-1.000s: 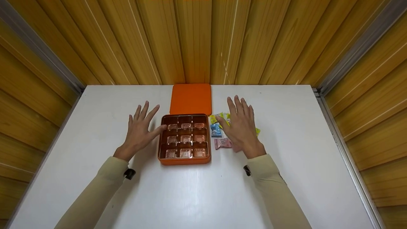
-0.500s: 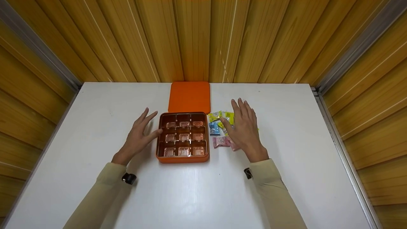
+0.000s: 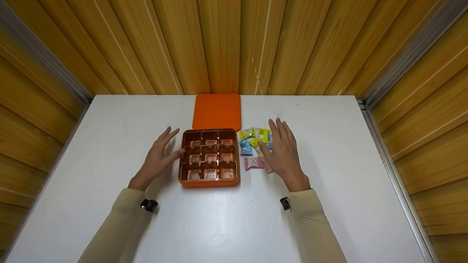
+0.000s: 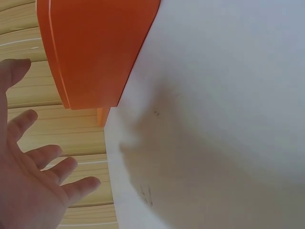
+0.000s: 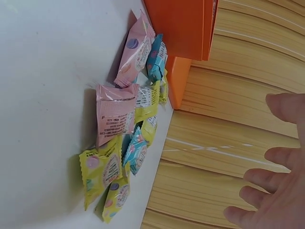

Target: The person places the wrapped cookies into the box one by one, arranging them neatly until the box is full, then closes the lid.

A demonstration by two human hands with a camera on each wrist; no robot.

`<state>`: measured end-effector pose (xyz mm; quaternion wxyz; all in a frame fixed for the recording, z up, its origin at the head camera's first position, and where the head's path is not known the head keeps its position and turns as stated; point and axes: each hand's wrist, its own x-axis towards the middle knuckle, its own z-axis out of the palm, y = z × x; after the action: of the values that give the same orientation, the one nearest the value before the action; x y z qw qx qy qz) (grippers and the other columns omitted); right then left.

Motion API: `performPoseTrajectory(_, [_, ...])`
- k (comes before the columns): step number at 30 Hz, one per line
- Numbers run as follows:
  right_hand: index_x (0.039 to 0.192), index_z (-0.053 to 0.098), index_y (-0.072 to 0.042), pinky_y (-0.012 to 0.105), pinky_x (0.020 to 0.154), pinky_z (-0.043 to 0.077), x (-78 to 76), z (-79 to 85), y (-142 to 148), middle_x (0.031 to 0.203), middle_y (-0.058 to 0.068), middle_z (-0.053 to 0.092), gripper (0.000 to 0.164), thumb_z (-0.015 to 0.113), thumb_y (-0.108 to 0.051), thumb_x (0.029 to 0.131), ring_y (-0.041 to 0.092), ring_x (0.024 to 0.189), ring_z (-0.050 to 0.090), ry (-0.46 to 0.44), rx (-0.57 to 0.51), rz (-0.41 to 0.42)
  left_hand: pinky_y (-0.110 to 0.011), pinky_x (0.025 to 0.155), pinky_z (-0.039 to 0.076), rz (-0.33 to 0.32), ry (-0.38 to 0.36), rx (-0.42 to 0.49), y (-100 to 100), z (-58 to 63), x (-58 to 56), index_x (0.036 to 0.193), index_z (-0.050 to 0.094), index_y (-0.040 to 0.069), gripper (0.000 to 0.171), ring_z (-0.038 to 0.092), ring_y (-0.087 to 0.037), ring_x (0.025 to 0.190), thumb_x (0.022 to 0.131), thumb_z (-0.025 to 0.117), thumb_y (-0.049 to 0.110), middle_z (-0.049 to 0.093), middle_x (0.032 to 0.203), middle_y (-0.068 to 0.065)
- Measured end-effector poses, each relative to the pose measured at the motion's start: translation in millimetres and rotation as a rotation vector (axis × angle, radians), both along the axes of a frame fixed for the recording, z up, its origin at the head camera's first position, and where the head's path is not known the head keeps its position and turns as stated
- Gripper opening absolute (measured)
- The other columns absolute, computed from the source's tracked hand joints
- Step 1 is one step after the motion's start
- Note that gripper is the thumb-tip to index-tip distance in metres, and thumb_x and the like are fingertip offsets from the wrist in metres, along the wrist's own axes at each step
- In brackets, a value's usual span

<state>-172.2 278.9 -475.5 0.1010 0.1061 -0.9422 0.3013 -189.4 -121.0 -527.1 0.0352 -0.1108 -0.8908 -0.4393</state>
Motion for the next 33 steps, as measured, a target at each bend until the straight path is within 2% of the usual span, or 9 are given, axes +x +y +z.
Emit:
performPoseTrajectory(6, [0.165, 0.029, -0.001, 0.068, 0.121, 0.025, 5.1, -3.3, 1, 0.17, 0.027, 0.022, 0.078, 0.072, -0.018, 0.103, 0.049, 0.155, 0.021, -0.038, -0.016, -0.005, -0.074, 0.113, 0.033, -0.011, -0.021, 0.034, 1, -1.3, 1.2, 0.162, 0.047, 0.021, 0.074, 0.031, -0.045, 0.153, 0.097, 0.075, 0.04, 0.027, 0.172, -0.017])
performPoseTrajectory(15, [0.168, 0.025, -0.005, 0.066, 0.121, 0.026, 12.0, -9.2, 5, 0.172, 0.023, 0.018, 0.08, 0.071, -0.022, 0.104, 0.046, 0.157, 0.018, -0.136, -0.046, -0.025, -0.074, 0.114, 0.033, -0.004, -0.023, 0.058, 4, -2.9, -1.1, 0.159, 0.052, 0.02, 0.07, 0.034, -0.046, 0.151, 0.096, 0.074, 0.04, 0.032, 0.17, -0.019])
performPoseTrajectory(22, [0.165, 0.029, -0.002, 0.064, 0.121, 0.028, 15.7, -15.3, 8, 0.17, 0.026, 0.023, 0.08, 0.074, -0.017, 0.101, 0.048, 0.156, 0.021, -0.137, -0.033, -0.031, -0.068, 0.12, 0.029, -0.017, -0.035, 0.082, 6, -6.5, -0.8, 0.157, 0.054, 0.017, 0.066, 0.033, -0.044, 0.153, 0.097, 0.075, 0.034, 0.033, 0.169, -0.018])
performPoseTrajectory(25, [0.164, 0.031, -0.001, 0.065, 0.121, 0.028, 16.8, -17.7, 10, 0.169, 0.025, 0.025, 0.079, 0.075, -0.017, 0.101, 0.048, 0.155, 0.022, -0.14, -0.037, -0.022, -0.063, 0.119, 0.035, -0.023, -0.059, 0.124, 7, -9.0, 0.5, 0.158, 0.053, 0.016, 0.065, 0.033, -0.041, 0.154, 0.099, 0.075, 0.03, 0.033, 0.169, -0.018])
performPoseTrajectory(29, [0.164, 0.033, -0.002, 0.065, 0.121, 0.027, 18.5, -20.9, 13, 0.169, 0.025, 0.027, 0.078, 0.075, -0.02, 0.101, 0.047, 0.155, 0.023, -0.152, -0.047, -0.015, -0.059, 0.109, 0.049, -0.05, -0.075, 0.193, 7, -12.2, 1.7, 0.158, 0.052, 0.014, 0.063, 0.042, -0.043, 0.148, 0.101, 0.075, 0.024, 0.034, 0.168, -0.021])
performPoseTrajectory(33, [0.164, 0.032, -0.002, 0.065, 0.121, 0.026, 20.4, -24.7, 15, 0.169, 0.025, 0.027, 0.078, 0.075, -0.021, 0.101, 0.047, 0.155, 0.023, -0.164, -0.049, -0.023, -0.055, 0.106, 0.053, -0.061, -0.089, 0.228, 6, -14.5, 2.0, 0.158, 0.052, 0.014, 0.062, 0.05, -0.043, 0.142, 0.101, 0.075, 0.022, 0.037, 0.167, -0.022])
